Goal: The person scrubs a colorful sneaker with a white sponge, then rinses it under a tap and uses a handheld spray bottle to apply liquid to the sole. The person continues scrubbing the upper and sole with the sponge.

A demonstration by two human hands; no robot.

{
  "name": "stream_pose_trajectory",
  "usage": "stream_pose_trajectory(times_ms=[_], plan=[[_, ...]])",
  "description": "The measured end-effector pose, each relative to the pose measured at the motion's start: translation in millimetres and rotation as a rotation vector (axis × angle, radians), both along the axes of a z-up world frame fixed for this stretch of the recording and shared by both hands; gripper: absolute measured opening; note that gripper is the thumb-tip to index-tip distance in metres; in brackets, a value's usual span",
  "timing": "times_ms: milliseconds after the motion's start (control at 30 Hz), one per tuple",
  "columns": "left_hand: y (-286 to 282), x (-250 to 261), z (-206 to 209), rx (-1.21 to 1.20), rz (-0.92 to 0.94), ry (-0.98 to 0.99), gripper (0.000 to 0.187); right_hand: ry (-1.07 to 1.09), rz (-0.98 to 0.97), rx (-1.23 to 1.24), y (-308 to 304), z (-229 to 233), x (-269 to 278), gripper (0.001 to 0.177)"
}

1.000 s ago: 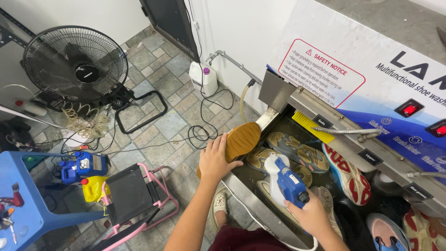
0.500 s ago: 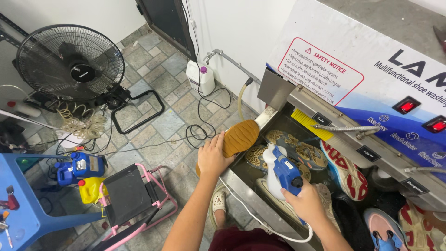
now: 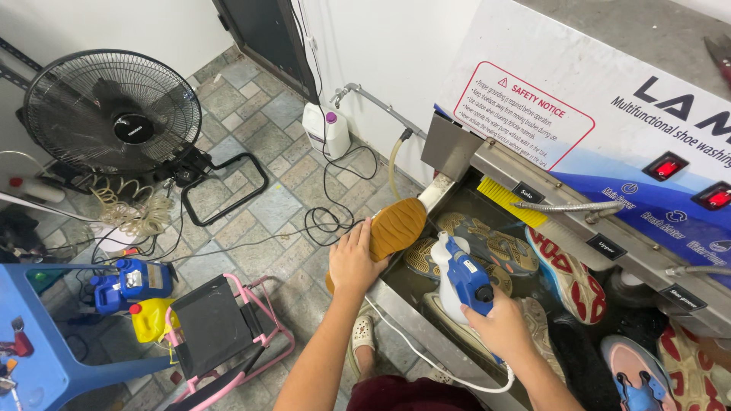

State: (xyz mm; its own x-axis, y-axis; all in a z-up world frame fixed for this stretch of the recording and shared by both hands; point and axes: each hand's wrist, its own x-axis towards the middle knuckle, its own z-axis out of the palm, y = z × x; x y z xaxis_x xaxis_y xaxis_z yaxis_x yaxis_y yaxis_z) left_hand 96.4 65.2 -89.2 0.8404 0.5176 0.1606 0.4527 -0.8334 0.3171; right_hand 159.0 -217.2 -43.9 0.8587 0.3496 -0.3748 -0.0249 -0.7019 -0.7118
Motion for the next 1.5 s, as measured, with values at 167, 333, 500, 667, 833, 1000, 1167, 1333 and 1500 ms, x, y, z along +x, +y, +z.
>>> stream_pose_trajectory(times_ms=[167,333,500,667,833,1000,1167,1333,1500], plan=[[0.0,-0.7,0.4,-0.009,-0.001,0.012,0.097,-0.037,0.015,0.045,4.5,0.9,-0.5,0.038],[1.3,0.2,3.6,-0.047,0.002,0.078,0.101,-0.069,0.049,0.004,1.3,-5.8,-1.4,0.042],[0.1,0.5,0.7,-0.032,0.004,0.081,0.100,-0.099,0.058,0.026,2.8,-12.2,-3.1,0.046],[-0.7,0.5,-1.5,-0.021,0.011,0.060,0.100,0.114,-0.022,0.038,16.8,-1.0,-4.4,0.042],[0.3,0.6,0.6,-0.055,0.016,0.084,0.100,-0.019,0.040,0.070,21.5,5.2,-5.1,0.045],[1.0,1.0,-2.3,-0.027,0.009,0.064,0.100,-0.098,0.066,0.060,14.4,-5.8,-4.1,0.045],[0.6,0.1,-4.6,-0.024,0.005,0.056,0.100,-0.061,0.031,0.027,14.3,-10.3,-4.2,0.041],[0.0,0.0,-3.2,-0.042,0.012,0.061,0.098,0.009,0.019,0.007,21.3,-1.5,-3.4,0.037],[0.4,0.2,-1.8,-0.036,0.015,0.062,0.097,-0.063,0.065,0.013,16.8,-2.4,-6.4,0.041]])
